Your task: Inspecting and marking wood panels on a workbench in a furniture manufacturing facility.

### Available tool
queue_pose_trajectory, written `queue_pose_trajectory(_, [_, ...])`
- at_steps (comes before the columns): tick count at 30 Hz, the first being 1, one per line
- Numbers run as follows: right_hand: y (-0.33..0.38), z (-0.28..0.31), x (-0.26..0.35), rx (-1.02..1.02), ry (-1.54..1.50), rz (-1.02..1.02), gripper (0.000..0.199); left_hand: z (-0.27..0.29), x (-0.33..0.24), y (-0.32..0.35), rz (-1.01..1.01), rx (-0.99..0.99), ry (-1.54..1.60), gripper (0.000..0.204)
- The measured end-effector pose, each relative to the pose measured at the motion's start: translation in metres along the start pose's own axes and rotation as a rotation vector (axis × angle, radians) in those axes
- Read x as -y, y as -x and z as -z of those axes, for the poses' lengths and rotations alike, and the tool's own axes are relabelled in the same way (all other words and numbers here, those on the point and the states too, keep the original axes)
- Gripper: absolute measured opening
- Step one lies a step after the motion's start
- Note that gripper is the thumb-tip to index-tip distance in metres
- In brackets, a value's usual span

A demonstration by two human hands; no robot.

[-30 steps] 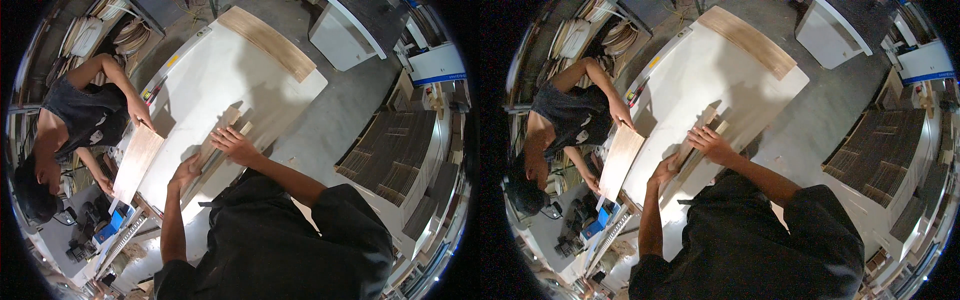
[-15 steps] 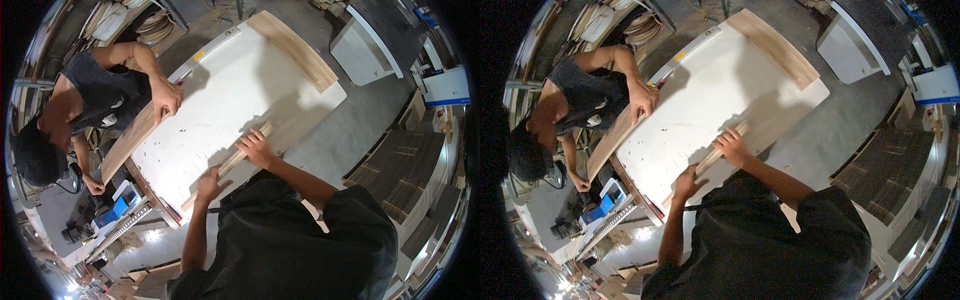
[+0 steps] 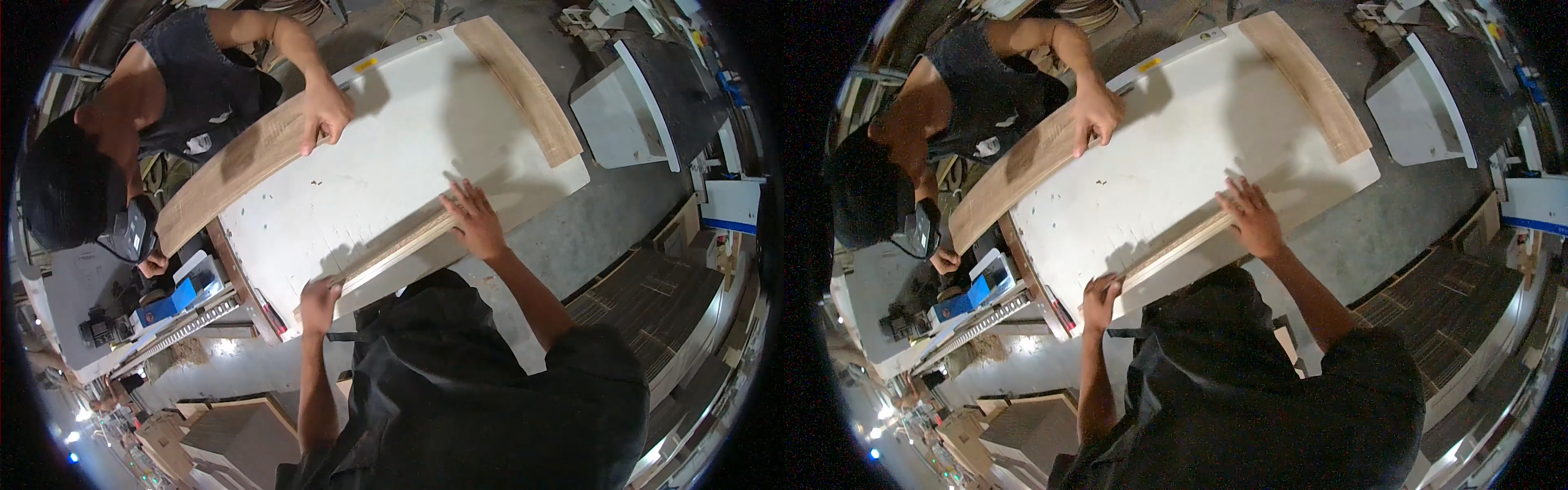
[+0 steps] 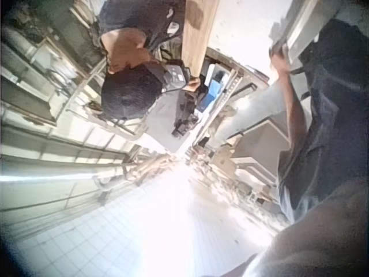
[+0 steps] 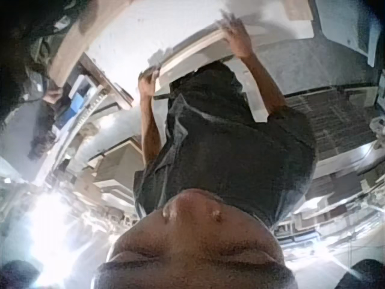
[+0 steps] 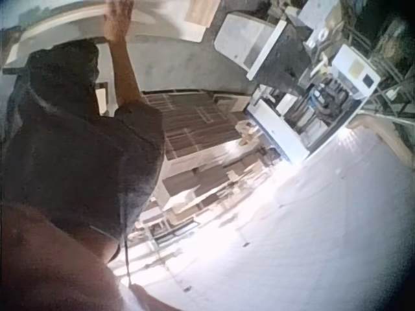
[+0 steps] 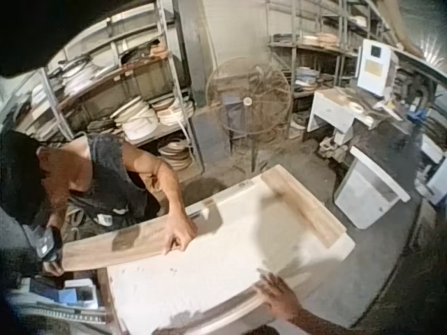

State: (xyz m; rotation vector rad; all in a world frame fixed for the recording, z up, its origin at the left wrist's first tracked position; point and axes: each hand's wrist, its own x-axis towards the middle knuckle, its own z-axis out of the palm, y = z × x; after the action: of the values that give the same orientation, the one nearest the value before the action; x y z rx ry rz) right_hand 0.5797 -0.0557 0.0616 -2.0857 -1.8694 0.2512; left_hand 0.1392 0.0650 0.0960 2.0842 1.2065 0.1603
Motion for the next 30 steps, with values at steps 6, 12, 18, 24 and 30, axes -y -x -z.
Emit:
queue_pose_trajectory(6, [0.003,-0.033,0.032,0.024,-0.040,0.115,0.069,-0.032,-0.059,-0.050,0.130,0.054,0.046,0.032])
queue_pose_trajectory(12, [0.005,-0.045,0.027,-0.070,0.003,0.153,0.059,-0.029,-0.054,-0.060,0.272,0.118,0.098,0.035])
queue_pose_trajectory(18, [0.005,-0.048,0.032,-0.210,-0.041,0.187,0.043,-0.050,-0.019,-0.090,-0.037,-0.210,-0.234,0.031])
queue_pose_trajectory(24, [0.009,-0.046,0.031,-0.255,0.045,0.215,0.021,-0.041,0.018,-0.152,0.131,-0.116,-0.254,0.042])
queue_pose_trajectory(30, [-0.009,-0.049,0.030,-0.492,-0.138,0.262,0.037,-0.050,0.112,-0.199,0.111,0.335,-0.041,0.063])
